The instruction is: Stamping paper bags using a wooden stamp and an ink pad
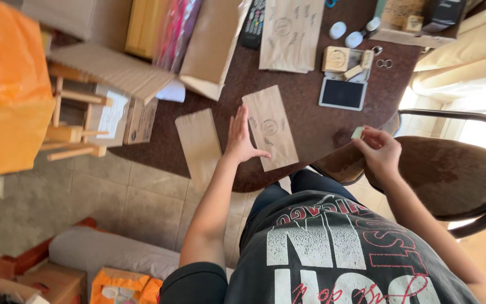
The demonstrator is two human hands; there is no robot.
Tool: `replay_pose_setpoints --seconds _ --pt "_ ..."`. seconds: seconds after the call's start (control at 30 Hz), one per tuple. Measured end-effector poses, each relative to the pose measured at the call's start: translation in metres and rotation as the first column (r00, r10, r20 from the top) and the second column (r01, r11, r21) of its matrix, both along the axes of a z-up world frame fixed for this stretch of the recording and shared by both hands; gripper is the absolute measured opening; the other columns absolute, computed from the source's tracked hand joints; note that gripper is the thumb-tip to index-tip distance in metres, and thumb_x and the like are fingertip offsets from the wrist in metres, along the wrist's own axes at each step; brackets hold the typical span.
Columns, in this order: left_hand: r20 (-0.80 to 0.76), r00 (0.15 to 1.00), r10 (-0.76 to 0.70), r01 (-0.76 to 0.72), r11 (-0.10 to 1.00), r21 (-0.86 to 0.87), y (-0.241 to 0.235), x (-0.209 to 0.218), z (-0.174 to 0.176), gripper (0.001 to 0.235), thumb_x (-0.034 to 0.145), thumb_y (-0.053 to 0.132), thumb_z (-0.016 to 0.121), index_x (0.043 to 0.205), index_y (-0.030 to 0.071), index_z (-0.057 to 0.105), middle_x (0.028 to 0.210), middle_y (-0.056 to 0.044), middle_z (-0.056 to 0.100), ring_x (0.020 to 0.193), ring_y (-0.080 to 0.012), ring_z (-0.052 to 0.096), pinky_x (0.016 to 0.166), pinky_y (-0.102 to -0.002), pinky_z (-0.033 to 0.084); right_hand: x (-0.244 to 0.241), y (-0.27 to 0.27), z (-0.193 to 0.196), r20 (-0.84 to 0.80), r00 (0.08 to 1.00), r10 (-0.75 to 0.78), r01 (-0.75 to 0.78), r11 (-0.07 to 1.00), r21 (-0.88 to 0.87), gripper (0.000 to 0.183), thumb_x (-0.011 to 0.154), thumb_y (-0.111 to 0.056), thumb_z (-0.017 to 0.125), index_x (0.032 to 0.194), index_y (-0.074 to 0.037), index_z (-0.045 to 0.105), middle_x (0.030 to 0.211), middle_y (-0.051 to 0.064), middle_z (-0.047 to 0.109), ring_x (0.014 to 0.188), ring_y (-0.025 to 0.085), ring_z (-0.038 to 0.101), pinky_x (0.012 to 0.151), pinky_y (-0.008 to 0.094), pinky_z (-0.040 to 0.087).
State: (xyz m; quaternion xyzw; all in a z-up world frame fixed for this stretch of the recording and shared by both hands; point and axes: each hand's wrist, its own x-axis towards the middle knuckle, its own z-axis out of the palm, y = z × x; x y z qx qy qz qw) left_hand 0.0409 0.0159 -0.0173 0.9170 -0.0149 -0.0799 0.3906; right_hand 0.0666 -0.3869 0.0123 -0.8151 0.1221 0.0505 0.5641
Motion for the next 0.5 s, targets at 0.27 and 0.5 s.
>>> replay_pose_setpoints --seconds 0.27,0.5 --pt "0.262 0.963 -0.062 0.113 0.976 -0.184 -0.087 0.007 0.017 0.068 0.072 0.043 0.087 0.128 0.015 0.063 0.135 -0.004 0.060 0.133 -0.0264 0.054 0.113 -0.043 0.043 0.001 0.034 0.024 0.118 0.935 0.334 -0.271 0.888 -0.371 0.066 0.064 -0.029 0.096 0.125 -0.016 0.072 0.113 0.003 0.071 0.100 0.022 0.073 0.086 0.035 0.061" --pt "0.079 0.931 -0.356 0.365 0.915 -0.171 -0.131 0.002 -0.004 0.069 0.063 0.021 0.087 0.128 0.024 0.066 0.135 0.007 0.059 0.126 -0.0172 0.060 0.105 -0.031 0.053 0.033 0.076 0.069 -0.005 0.635 0.772 -0.719 0.589 -0.369 0.095 0.066 -0.034 0.093 0.148 -0.014 0.048 0.116 0.008 0.057 0.088 0.032 0.075 0.078 0.047 0.064"
